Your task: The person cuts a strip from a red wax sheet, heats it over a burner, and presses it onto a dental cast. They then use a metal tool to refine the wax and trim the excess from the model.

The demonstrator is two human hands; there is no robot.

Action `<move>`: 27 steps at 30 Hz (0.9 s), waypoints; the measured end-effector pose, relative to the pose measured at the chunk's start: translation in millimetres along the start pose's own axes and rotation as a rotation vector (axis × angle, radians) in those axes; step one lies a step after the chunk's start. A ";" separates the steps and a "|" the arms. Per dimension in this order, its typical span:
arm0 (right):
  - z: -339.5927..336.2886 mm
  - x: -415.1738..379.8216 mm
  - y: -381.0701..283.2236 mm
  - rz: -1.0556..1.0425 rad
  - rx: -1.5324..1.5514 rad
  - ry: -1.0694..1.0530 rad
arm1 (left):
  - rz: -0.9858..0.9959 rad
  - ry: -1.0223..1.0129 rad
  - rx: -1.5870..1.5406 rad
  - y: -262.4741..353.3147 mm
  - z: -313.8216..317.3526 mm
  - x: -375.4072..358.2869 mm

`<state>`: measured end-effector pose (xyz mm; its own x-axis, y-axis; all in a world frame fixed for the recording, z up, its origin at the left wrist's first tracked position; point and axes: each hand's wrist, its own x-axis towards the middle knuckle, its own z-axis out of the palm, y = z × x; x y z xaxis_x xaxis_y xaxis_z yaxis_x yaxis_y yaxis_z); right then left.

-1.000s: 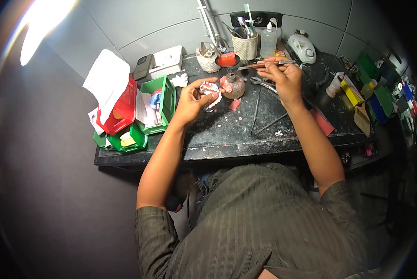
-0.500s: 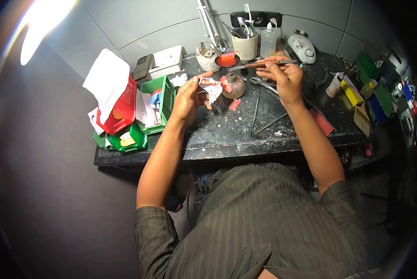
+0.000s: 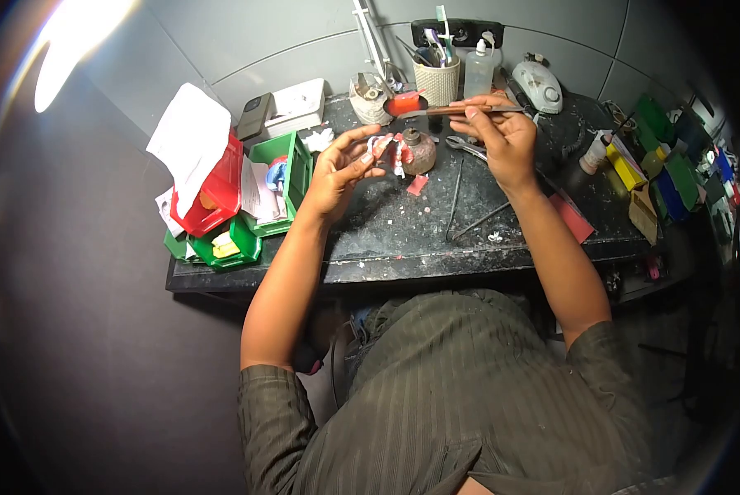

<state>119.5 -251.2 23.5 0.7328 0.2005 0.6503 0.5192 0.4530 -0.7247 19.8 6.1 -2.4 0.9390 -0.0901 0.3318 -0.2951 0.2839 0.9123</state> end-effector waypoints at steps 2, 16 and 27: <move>3.1 -3.6 -3.5 0.017 0.086 -0.106 | -0.026 -0.012 0.003 0.3 -1.8 -0.5; 17.5 -11.9 -12.1 0.068 0.136 -0.231 | -0.020 -0.077 0.027 0.7 1.6 -0.8; 14.7 -11.0 -7.7 0.036 0.061 -0.262 | -0.025 -0.155 0.047 1.3 -0.6 -0.4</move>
<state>101.0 -244.2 25.2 0.6072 0.4316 0.6672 0.4618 0.4916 -0.7383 19.1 7.1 -1.4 0.9087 -0.2440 0.3387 -0.2832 0.2355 0.9297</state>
